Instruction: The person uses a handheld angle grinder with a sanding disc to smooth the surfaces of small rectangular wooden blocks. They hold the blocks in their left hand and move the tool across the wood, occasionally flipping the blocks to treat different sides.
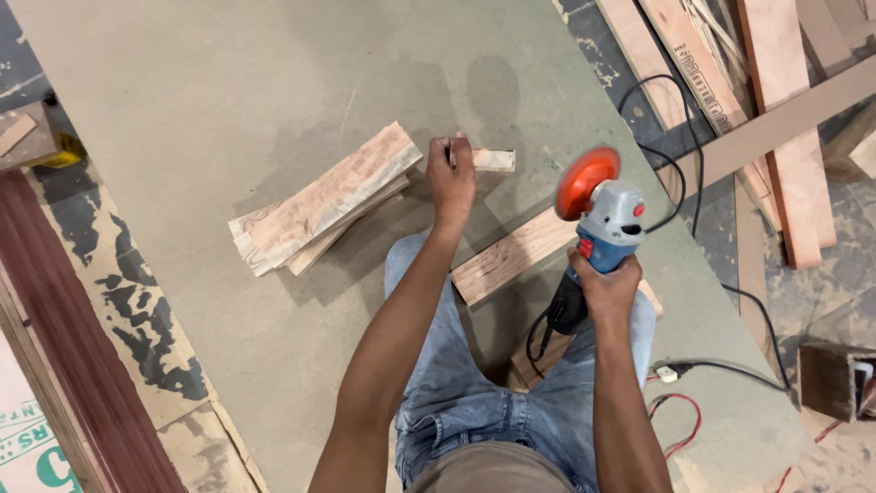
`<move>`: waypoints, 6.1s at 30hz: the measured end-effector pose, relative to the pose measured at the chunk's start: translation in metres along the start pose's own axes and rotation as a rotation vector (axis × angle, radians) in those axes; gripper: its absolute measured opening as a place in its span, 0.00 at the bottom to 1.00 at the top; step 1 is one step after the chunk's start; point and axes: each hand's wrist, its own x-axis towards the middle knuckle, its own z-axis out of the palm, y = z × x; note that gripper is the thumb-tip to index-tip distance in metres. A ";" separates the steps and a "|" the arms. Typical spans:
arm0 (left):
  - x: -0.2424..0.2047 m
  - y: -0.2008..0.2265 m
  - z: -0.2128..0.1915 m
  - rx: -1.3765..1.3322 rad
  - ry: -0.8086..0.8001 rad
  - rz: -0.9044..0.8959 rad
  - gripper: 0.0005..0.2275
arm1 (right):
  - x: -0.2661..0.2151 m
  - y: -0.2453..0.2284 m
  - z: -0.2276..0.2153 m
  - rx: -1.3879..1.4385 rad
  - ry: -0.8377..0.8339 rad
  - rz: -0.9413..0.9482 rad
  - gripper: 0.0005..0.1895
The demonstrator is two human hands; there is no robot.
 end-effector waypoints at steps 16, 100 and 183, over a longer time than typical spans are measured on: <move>0.015 -0.014 -0.061 0.103 -0.639 -0.003 0.19 | -0.007 -0.042 0.020 -0.256 -0.010 -0.159 0.28; 0.010 0.043 0.051 -0.634 -0.955 -0.478 0.50 | 0.037 0.079 -0.076 0.804 0.167 0.511 0.22; -0.095 0.078 -0.019 -0.406 -0.335 -0.470 0.22 | -0.026 0.042 -0.020 1.201 -0.271 0.441 0.34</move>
